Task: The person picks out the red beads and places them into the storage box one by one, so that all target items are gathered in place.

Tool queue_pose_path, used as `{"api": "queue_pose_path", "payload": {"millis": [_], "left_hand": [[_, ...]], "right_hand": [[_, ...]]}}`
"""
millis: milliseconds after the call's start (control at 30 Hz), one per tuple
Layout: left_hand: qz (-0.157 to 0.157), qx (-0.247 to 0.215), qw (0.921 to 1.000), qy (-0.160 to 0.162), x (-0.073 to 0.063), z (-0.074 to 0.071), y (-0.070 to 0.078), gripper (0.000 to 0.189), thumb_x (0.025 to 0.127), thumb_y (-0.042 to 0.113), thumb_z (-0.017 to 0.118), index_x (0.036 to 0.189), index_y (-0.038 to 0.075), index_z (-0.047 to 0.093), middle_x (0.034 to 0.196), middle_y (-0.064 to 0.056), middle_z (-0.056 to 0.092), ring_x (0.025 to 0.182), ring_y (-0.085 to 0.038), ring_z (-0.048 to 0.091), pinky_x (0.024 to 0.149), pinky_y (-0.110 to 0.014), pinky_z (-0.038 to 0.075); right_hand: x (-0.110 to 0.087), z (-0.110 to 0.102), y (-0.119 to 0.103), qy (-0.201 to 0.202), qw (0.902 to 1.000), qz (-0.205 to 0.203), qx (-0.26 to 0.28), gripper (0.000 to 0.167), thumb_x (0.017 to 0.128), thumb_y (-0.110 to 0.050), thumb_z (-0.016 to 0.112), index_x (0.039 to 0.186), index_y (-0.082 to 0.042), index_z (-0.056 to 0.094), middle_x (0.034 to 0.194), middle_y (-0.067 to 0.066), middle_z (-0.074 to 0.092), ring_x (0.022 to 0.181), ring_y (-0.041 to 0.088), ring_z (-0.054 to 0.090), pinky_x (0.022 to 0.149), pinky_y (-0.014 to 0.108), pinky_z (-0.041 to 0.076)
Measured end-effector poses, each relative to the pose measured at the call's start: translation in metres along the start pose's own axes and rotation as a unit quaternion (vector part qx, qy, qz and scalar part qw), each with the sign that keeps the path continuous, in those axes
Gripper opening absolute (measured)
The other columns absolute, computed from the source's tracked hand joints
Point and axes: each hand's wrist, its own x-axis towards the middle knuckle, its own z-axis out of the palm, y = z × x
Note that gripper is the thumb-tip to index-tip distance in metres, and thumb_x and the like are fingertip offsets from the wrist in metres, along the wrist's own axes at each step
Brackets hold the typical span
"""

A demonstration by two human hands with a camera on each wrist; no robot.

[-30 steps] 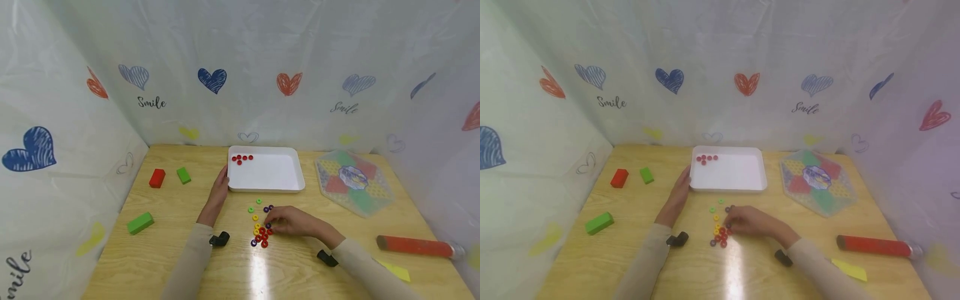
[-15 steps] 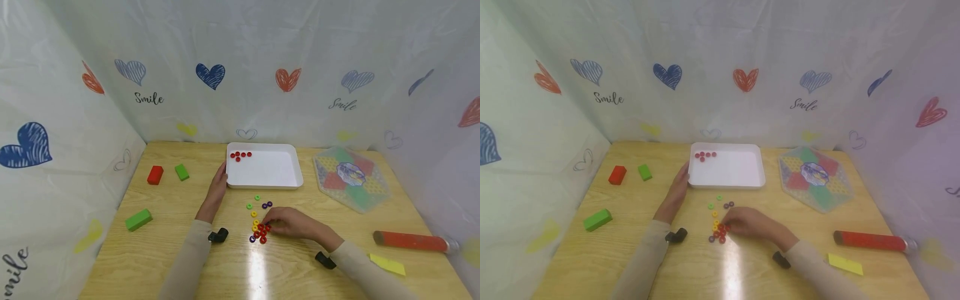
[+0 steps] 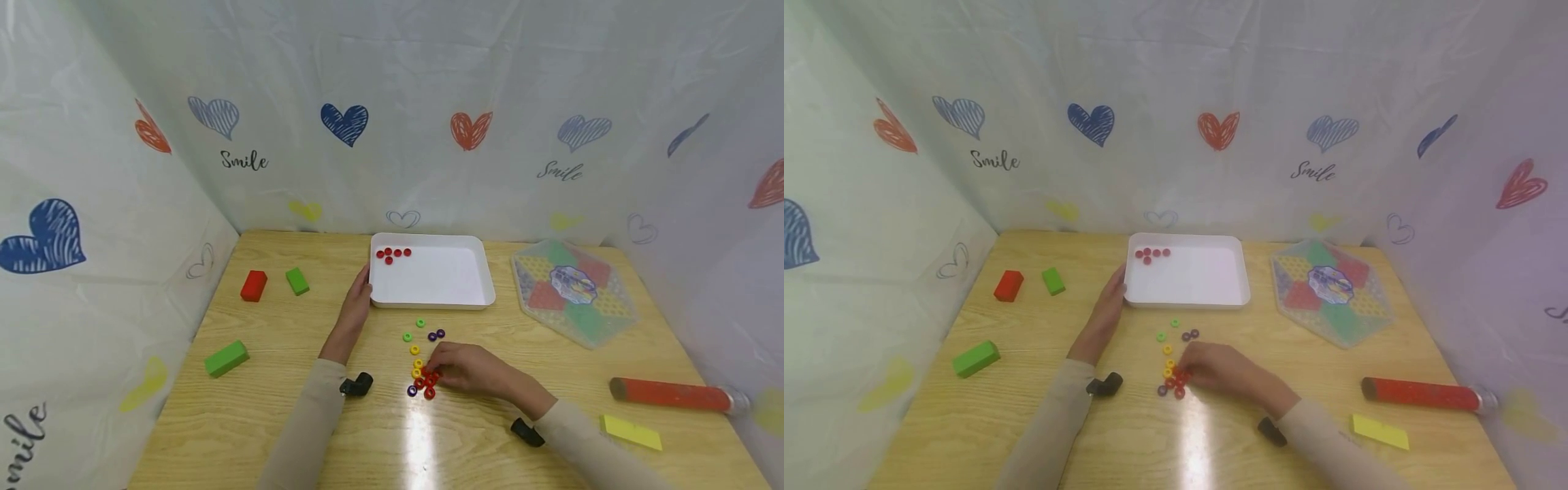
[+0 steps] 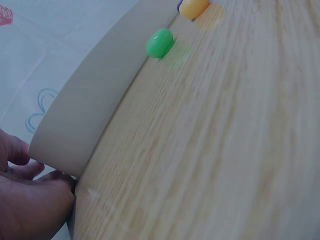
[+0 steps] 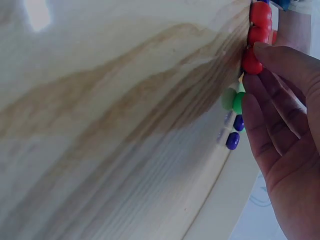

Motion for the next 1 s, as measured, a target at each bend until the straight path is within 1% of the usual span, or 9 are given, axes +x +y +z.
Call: {"api": "queue_pose_path", "payload": {"millis": [133,167,333,367,400,567,733,833,1000], "left_hand": [[0.004,0.0,1.0,0.0,0.0,0.0,-0.001,0.051,0.105,0.017,0.029,0.155,0.026,0.02,0.16,0.009,0.018,0.145,-0.005,0.012,0.12,-0.029,0.013],[0.001,0.0,1.0,-0.004,-0.001,0.0,0.002,0.051,0.105,0.016,0.028,0.155,0.025,0.019,0.16,0.008,0.017,0.146,-0.006,0.011,0.12,-0.029,0.013],[-0.001,-0.002,1.0,-0.007,0.001,-0.001,0.002,0.051,0.105,0.016,0.027,0.155,0.025,0.019,0.16,0.009,0.016,0.146,-0.006,0.011,0.12,-0.03,0.014],[-0.003,-0.002,1.0,-0.006,0.001,-0.001,0.002,0.051,0.105,0.016,0.027,0.155,0.026,0.019,0.16,0.009,0.016,0.146,-0.006,0.011,0.12,-0.03,0.014],[0.001,-0.002,1.0,-0.004,0.003,-0.001,-0.001,0.051,0.105,0.017,0.027,0.155,0.027,0.019,0.16,0.009,0.016,0.146,-0.005,0.011,0.12,-0.03,0.014],[-0.004,-0.005,1.0,-0.003,0.001,0.0,0.0,0.051,0.105,0.017,0.028,0.155,0.027,0.019,0.16,0.01,0.017,0.146,-0.005,0.011,0.12,-0.029,0.014],[0.005,-0.006,1.0,-0.002,0.001,0.0,0.0,0.052,0.105,0.015,0.028,0.155,0.025,0.019,0.16,0.008,0.017,0.146,-0.006,0.012,0.12,-0.029,0.014],[0.011,-0.007,0.9999,-0.001,0.001,0.0,-0.001,0.051,0.105,0.015,0.028,0.155,0.024,0.019,0.16,0.007,0.018,0.146,-0.007,0.012,0.12,-0.03,0.014],[0.002,-0.004,1.0,0.002,0.002,0.0,-0.001,0.051,0.105,0.016,0.028,0.155,0.026,0.02,0.16,0.009,0.018,0.146,-0.005,0.012,0.12,-0.029,0.014]], "right_hand": [[-0.002,0.001,0.0,0.006,0.9999,-0.001,-0.011,0.017,0.088,-0.02,0.072,0.105,-0.022,0.07,0.107,-0.013,0.063,0.097,0.0,0.059,0.081,0.018,0.052],[-0.002,0.002,0.0,0.006,0.9999,0.001,-0.009,0.017,0.088,-0.019,0.071,0.105,-0.021,0.07,0.107,-0.013,0.063,0.097,0.0,0.059,0.081,0.018,0.052],[-0.003,0.005,0.0,0.006,1.0,0.003,0.004,0.016,0.09,-0.017,0.069,0.106,-0.021,0.069,0.108,-0.013,0.063,0.099,0.001,0.059,0.083,0.018,0.052],[-0.003,0.006,0.0,0.007,1.0,0.001,0.006,0.016,0.09,-0.016,0.069,0.105,-0.02,0.068,0.108,-0.013,0.063,0.099,0.002,0.059,0.083,0.018,0.052],[-0.004,0.006,0.001,0.008,1.0,-0.001,0.006,0.015,0.09,-0.015,0.068,0.105,-0.02,0.068,0.108,-0.013,0.062,0.099,0.002,0.059,0.083,0.018,0.052],[-0.003,0.008,0.002,0.016,0.9997,-0.017,0.006,0.012,0.09,-0.014,0.068,0.1,-0.02,0.067,0.107,-0.013,0.061,0.098,0.002,0.059,0.082,0.018,0.051],[-0.002,0.007,0.001,0.025,0.9993,-0.024,0.016,0.011,0.089,-0.012,0.068,0.096,-0.02,0.066,0.105,-0.011,0.061,0.098,0.003,0.058,0.083,0.019,0.052],[0.0,0.003,0.001,0.03,0.9988,-0.027,0.026,0.011,0.088,-0.01,0.068,0.096,-0.018,0.066,0.103,-0.009,0.062,0.098,0.004,0.059,0.083,0.02,0.052],[0.005,-0.014,0.003,0.036,0.9982,-0.024,0.042,0.014,0.087,-0.007,0.069,0.098,-0.015,0.066,0.101,-0.007,0.064,0.094,0.005,0.059,0.08,0.023,0.053]]}}
